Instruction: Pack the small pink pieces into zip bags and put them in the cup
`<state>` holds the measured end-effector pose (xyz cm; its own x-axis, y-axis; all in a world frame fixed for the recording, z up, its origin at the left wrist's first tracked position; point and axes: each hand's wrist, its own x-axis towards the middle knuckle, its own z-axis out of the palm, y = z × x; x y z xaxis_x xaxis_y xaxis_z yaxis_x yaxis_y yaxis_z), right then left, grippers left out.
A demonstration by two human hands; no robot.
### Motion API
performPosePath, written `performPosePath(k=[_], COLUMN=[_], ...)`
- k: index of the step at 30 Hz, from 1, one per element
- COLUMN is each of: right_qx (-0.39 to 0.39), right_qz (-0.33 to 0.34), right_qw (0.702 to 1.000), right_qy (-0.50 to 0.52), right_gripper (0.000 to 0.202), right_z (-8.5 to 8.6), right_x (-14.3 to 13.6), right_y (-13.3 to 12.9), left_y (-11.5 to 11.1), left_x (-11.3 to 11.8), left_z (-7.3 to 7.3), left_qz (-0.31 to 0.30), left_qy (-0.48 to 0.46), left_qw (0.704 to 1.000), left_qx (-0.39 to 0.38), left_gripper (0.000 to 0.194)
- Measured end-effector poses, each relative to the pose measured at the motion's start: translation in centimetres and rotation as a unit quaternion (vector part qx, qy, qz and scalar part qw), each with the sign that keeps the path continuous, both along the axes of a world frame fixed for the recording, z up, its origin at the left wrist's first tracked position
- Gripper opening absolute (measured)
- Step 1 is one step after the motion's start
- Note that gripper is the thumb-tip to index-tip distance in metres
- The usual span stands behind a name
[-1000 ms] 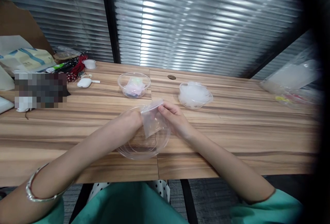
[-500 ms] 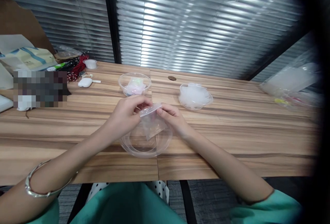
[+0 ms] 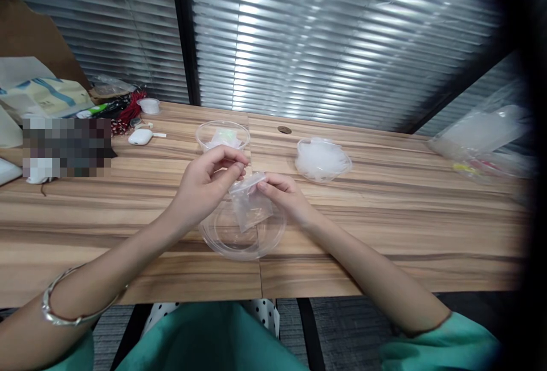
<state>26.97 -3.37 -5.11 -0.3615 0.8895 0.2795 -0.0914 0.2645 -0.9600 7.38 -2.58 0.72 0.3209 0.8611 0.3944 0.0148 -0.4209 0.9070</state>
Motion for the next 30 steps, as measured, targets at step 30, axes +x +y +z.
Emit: performPosePath(k=[30], right_qx=[0.008], right_qz=[-0.009], right_qw=[0.999], right_qy=[-0.035], right_gripper=[0.022], right_z=[0.19], right_x=[0.07], right_y=[-0.04], left_y=[-0.32], left_x=[-0.21], left_z=[-0.11], left_qz=[0.011], left_qy=[0.13], left_qw=[0.985], left_qx=[0.11], left_gripper=[0.018])
